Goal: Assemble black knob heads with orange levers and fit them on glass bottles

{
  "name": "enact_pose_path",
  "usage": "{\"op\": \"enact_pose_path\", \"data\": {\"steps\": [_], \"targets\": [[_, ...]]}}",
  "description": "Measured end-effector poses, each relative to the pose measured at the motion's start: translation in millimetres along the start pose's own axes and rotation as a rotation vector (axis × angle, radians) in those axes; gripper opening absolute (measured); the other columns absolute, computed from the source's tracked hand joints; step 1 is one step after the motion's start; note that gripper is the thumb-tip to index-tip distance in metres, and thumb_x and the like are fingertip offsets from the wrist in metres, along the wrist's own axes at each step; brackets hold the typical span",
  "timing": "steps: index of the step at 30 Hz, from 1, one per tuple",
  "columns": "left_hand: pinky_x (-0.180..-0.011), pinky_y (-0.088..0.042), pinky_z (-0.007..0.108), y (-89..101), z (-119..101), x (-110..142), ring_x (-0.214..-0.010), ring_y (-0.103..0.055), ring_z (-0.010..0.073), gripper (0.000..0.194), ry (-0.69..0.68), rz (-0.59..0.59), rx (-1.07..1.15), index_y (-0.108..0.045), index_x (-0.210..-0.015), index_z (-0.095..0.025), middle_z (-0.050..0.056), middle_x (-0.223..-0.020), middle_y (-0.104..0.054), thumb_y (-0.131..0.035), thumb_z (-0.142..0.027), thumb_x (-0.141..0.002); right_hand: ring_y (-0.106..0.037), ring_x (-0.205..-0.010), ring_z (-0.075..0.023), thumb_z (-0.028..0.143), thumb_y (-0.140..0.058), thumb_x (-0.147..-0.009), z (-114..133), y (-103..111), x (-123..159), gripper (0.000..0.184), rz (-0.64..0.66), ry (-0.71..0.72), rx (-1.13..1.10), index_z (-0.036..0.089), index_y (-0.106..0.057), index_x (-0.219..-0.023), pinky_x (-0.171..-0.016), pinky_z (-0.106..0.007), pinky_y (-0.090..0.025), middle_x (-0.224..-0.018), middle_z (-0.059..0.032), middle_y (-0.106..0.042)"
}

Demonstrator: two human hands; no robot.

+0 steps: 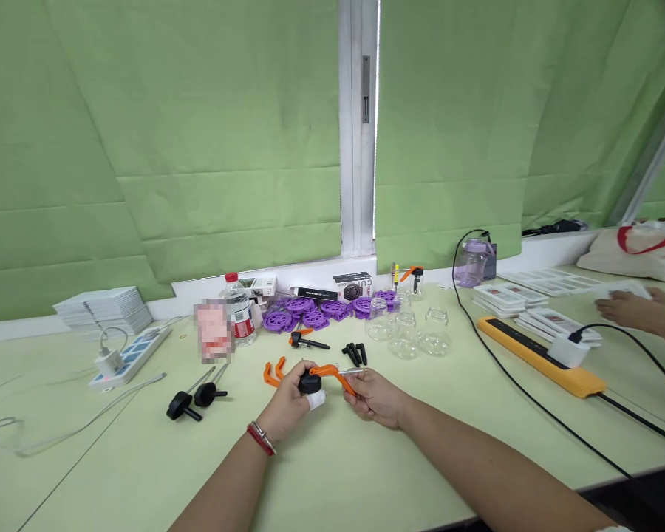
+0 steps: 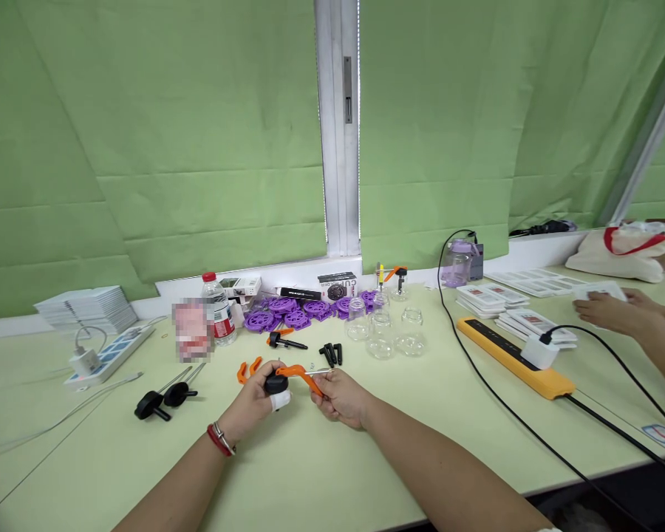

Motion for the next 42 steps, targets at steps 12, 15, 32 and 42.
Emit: {"op": "enact_pose_path", "data": {"steps": [12, 15, 32, 42], "targets": [[-0.062, -0.042, 0.027, -16.6, 0.2, 3.6, -0.06, -0.047, 0.0106, 0.036, 0.064, 0.124, 0.091, -0.046, -0.097, -0.023, -0.005, -0.073, -0.051, -0.067, -0.03, -0.068, -0.028, -0.032, -0.0016, 0.057, -0.06, -0.074, -3.1, 0.4, -1.5, 0.041, -0.058, 0.01, 0.119, 0.019, -0.046, -0.07, -0.034, -0.018, -0.014, -0.052, 0.0065, -0.052], [-0.06, -0.036, 0.023, -16.1, -6.5, 4.7, -0.061, -0.042, 0.0089, 0.035, 0.023, 0.113, 0.109, -0.046, -0.093, -0.022, -0.005, -0.075, -0.047, -0.07, -0.024, -0.066, -0.027, -0.032, -0.0016, 0.056, -0.06, -0.073, -4.0, 0.5, -2.4, 0.041, -0.059, 0.019, 0.127, 0.019, -0.045, -0.068, -0.033, -0.018, -0.014, -0.052, 0.0067, -0.052], [-0.054, -0.032, 0.026, -25.2, -9.8, 9.5, -0.053, -0.045, 0.0125, 0.028, 0.132, 0.165, 0.628, -0.061, -0.097, -0.018, 0.0, -0.062, -0.051, -0.053, -0.042, -0.083, -0.037, -0.035, -0.0038, 0.056, -0.057, -0.075, -4.2, -1.3, -2.4, 0.039, -0.094, 0.025, 0.208, 0.019, -0.047, -0.076, -0.034, -0.017, -0.022, -0.054, 0.0062, -0.053], [-0.051, -0.041, 0.026, 63.6, 2.3, -0.5, -0.05, -0.045, 0.0103, 0.016, -0.029, -0.367, 0.923, -0.056, -0.083, -0.017, 0.0, -0.068, -0.054, -0.056, -0.032, -0.079, -0.039, -0.044, -0.0058, 0.031, -0.051, -0.082, 3.0, 23.1, -5.8, 0.013, -0.273, 0.15, 0.438, 0.018, -0.049, -0.085, -0.043, -0.019, -0.032, -0.061, 0.0062, -0.048]]}}
Point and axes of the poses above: each hand's wrist, its own x-axis away from the middle knuckle, its own y-axis out of the back of the hand, z = x × y, the point moved 9 cm from there along -x, towards the middle knuckle
